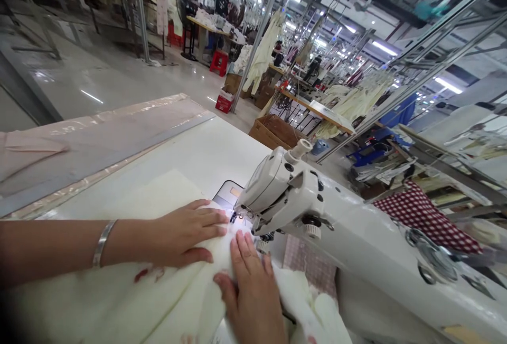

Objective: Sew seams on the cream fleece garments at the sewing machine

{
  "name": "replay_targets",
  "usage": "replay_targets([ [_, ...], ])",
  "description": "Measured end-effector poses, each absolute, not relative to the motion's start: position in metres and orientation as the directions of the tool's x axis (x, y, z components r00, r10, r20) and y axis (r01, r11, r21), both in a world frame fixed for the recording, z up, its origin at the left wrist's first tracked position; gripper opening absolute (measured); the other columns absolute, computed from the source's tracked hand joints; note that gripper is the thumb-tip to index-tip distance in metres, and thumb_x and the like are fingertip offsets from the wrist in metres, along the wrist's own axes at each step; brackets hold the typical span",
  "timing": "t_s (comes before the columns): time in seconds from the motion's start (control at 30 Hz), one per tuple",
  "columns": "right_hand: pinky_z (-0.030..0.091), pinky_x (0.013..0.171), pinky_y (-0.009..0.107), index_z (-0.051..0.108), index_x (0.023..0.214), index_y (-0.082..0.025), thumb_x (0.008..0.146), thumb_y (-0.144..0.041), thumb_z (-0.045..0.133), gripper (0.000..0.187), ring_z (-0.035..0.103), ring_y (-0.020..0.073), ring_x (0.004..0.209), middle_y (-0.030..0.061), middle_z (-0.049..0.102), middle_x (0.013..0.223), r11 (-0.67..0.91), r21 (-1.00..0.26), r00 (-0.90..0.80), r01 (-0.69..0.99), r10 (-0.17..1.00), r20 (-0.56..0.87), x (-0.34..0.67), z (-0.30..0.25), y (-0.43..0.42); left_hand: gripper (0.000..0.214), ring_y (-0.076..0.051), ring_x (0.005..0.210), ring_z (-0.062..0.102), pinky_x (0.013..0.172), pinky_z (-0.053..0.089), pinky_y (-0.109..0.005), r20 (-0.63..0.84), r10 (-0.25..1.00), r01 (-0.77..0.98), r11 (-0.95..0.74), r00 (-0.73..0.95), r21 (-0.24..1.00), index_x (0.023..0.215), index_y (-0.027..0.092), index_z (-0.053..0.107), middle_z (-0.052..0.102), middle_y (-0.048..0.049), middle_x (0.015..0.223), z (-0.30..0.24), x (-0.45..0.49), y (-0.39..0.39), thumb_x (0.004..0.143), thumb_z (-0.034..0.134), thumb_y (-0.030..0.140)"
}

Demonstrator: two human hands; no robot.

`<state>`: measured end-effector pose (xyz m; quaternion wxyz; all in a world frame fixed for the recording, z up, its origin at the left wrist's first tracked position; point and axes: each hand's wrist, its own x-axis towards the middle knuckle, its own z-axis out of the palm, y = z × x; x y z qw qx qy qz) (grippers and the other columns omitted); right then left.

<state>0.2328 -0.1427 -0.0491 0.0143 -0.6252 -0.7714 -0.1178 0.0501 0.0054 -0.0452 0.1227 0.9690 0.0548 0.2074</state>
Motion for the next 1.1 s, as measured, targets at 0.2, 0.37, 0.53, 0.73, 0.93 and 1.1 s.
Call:
replay_targets([
  [0.2, 0.054, 0.086, 0.055, 0.035, 0.14, -0.011, 0.095, -0.038, 0.036, 0.052, 0.045, 0.0282, 0.128, 0.0111, 0.038, 0.143, 0.233, 0.191, -0.264, 0.954, 0.952, 0.157, 0.246, -0.055, -0.146, 0.037, -0.025, 0.108, 0.054, 0.102, 0.031, -0.044, 0.346, 0.144, 0.05, -0.962, 0.927, 0.267, 0.118, 0.017, 0.051, 0.058, -0.0116, 0.118, -0.042, 0.052, 0.009, 0.091, 0.052, 0.042],
  [0.37, 0.047, 0.093, 0.062, 0.04, 0.137, -0.008, 0.097, -0.039, 0.03, 0.052, 0.045, 0.0294, 0.128, 0.0112, 0.035, 0.143, 0.216, 0.159, -0.234, 0.963, 0.967, 0.106, 0.25, -0.052, -0.136, 0.038, -0.025, 0.106, 0.055, 0.102, 0.029, -0.045, 0.336, 0.134, 0.044, -0.964, 0.932, 0.261, 0.117, 0.017, 0.051, 0.058, -0.0116, 0.119, -0.042, 0.056, 0.015, 0.091, 0.051, 0.045],
  [0.53, 0.033, 0.103, 0.065, 0.033, 0.141, -0.007, 0.096, -0.04, 0.024, 0.057, 0.033, 0.0312, 0.135, 0.0121, 0.03, 0.147, 0.086, 0.025, -0.083, 0.996, 0.992, -0.09, 0.252, -0.042, -0.125, 0.05, -0.028, 0.119, 0.05, 0.104, 0.027, -0.046, 0.376, 0.189, 0.095, -0.962, 0.907, 0.254, 0.117, 0.012, 0.048, 0.056, -0.0172, 0.127, -0.049, 0.061, 0.022, 0.093, 0.043, 0.055],
  [0.73, 0.038, 0.105, 0.055, 0.035, 0.143, -0.017, 0.093, -0.054, 0.026, 0.062, 0.034, 0.031, 0.135, 0.0081, 0.034, 0.147, -0.085, -0.074, 0.075, 0.994, 0.99, -0.122, 0.262, -0.054, -0.12, 0.061, -0.029, 0.13, 0.041, 0.108, 0.025, -0.046, 0.356, 0.251, 0.148, -0.945, 0.9, 0.292, 0.124, 0.011, 0.045, 0.047, -0.0195, 0.138, -0.054, 0.072, 0.033, 0.088, 0.048, 0.06],
  [0.93, 0.048, 0.097, 0.045, 0.049, 0.135, -0.026, 0.091, -0.056, 0.033, 0.055, 0.053, 0.0274, 0.122, 0.0053, 0.052, 0.136, -0.116, -0.254, 0.126, 0.96, 0.992, 0.024, 0.272, -0.065, -0.118, 0.06, -0.03, 0.134, 0.036, 0.108, 0.023, -0.049, 0.311, 0.271, 0.157, -0.925, 0.911, 0.346, 0.124, 0.011, 0.046, 0.044, -0.0195, 0.141, -0.05, 0.08, 0.042, 0.085, 0.056, 0.057],
  [1.1, 0.054, 0.087, 0.038, 0.06, 0.124, -0.016, 0.089, -0.053, 0.034, 0.057, 0.062, 0.0278, 0.11, 0.0137, 0.064, 0.12, -0.322, -0.524, 0.423, 0.789, 0.902, 0.082, 0.281, -0.064, -0.113, 0.061, -0.031, 0.135, 0.034, 0.109, 0.022, -0.05, 0.297, 0.252, 0.141, -0.927, 0.921, 0.349, 0.126, 0.01, 0.045, 0.044, -0.0193, 0.141, -0.051, 0.079, 0.043, 0.087, 0.054, 0.056],
])
